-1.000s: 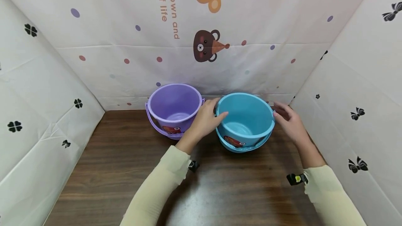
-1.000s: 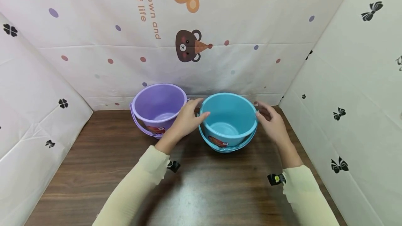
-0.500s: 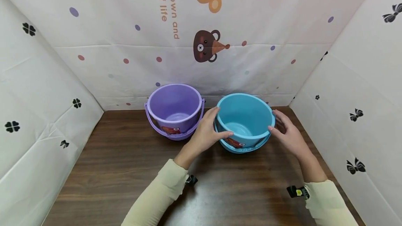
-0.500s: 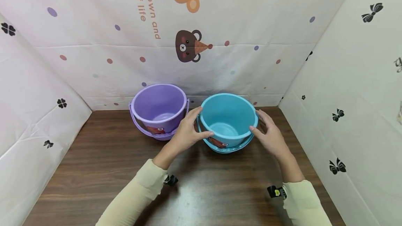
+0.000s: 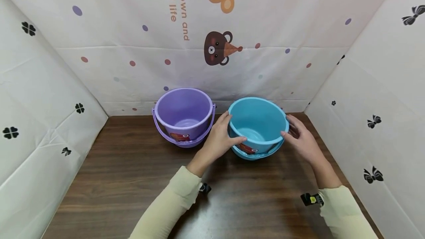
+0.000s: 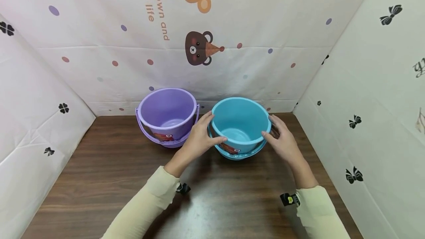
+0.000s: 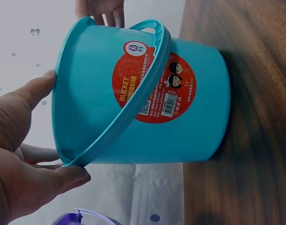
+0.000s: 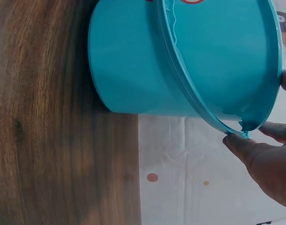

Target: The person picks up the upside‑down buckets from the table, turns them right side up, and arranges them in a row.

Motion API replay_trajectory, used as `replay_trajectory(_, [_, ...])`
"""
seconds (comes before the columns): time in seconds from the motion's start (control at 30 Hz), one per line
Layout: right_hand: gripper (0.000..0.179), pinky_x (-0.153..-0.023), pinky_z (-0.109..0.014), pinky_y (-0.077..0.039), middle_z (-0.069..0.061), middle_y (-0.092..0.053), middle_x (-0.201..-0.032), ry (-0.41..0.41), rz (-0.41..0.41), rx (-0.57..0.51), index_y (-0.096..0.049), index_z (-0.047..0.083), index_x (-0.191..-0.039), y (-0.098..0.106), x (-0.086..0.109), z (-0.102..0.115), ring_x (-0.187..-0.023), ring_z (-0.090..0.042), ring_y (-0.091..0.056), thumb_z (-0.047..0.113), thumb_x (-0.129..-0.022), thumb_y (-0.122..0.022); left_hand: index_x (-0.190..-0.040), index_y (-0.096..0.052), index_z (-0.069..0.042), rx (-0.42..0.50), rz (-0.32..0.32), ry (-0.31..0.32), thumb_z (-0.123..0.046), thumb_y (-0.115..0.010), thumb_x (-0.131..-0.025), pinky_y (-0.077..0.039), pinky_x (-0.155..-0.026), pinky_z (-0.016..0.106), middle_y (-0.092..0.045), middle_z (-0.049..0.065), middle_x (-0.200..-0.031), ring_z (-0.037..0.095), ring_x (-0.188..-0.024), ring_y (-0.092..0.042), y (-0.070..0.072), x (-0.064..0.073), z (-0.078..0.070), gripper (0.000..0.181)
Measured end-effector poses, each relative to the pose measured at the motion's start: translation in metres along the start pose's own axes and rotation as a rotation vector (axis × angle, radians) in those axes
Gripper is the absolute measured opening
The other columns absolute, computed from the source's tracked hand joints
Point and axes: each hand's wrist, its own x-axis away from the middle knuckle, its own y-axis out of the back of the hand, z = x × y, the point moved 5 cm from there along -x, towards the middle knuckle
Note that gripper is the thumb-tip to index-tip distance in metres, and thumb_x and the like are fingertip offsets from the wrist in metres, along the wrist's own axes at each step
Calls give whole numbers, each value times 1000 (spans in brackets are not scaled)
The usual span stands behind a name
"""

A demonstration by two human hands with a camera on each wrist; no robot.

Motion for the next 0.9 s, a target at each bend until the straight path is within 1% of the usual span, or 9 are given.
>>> replay_trajectory(0.17, [76,-111,-63,-38,-24,-23,-168,-19,0,-4,-24,6,-164,0,-8,-3,-148,-51,-34,32,-104,-62,-155,-42,0,-7,6,20,-43,-88,-81,-41,-118,51,-33,17,-166,35,-151,-37,1,-8,2,97])
replay_trajectory(0.37, [80,-113,-65,-36,-24,-22,-168,-35,-1,-45,-22,7,-165,-2,-17,-1,-149,-52,-31,38,-103,-62,-157,-39,-1,-8,17,43,-47,-87,-82,-40,-118,54,-32,17,-167,38,-152,-34,4,-18,6,100])
replay_trajectory(0.5, [80,-114,-66,-35,-24,-23,-168,-34,-8,-50,-23,9,-165,-3,-22,1,-149,-53,-31,41,-103,-62,-157,-38,-1,-22,27,53,-46,-87,-82,-36,-120,56,-31,17,-167,40,-153,-33,5,-26,8,101])
replay_trajectory(0.57, [80,-114,-67,-36,-25,-24,-167,-31,-11,-48,-24,9,-164,-3,-25,1,-149,-53,-31,42,-103,-62,-158,-37,-1,-27,34,60,-46,-87,-82,-35,-121,57,-30,17,-168,40,-153,-32,6,-30,10,102])
replay_trajectory(0.63, [79,-114,-66,-36,-25,-26,-166,-27,-16,-41,-25,8,-164,-3,-28,0,-149,-53,-32,42,-103,-62,-159,-36,-1,-28,42,67,-47,-86,-82,-36,-121,56,-29,16,-168,40,-153,-32,6,-33,10,102])
replay_trajectory(0.73, [79,-114,-66,-36,-25,-27,-166,-29,-21,-37,-26,7,-164,-3,-32,-1,-149,-53,-32,43,-103,-62,-159,-35,-2,-14,45,66,-45,-86,-83,-35,-121,55,-30,16,-168,39,-154,-31,6,-38,11,102])
replay_trajectory(0.9, [80,-114,-65,-36,-26,-25,-167,-40,-20,-41,-23,6,-164,-2,-39,-2,-149,-53,-31,42,-103,-61,-159,-35,-1,-4,43,68,-43,-87,-83,-30,-124,54,-31,19,-167,37,-155,-29,6,-48,14,101])
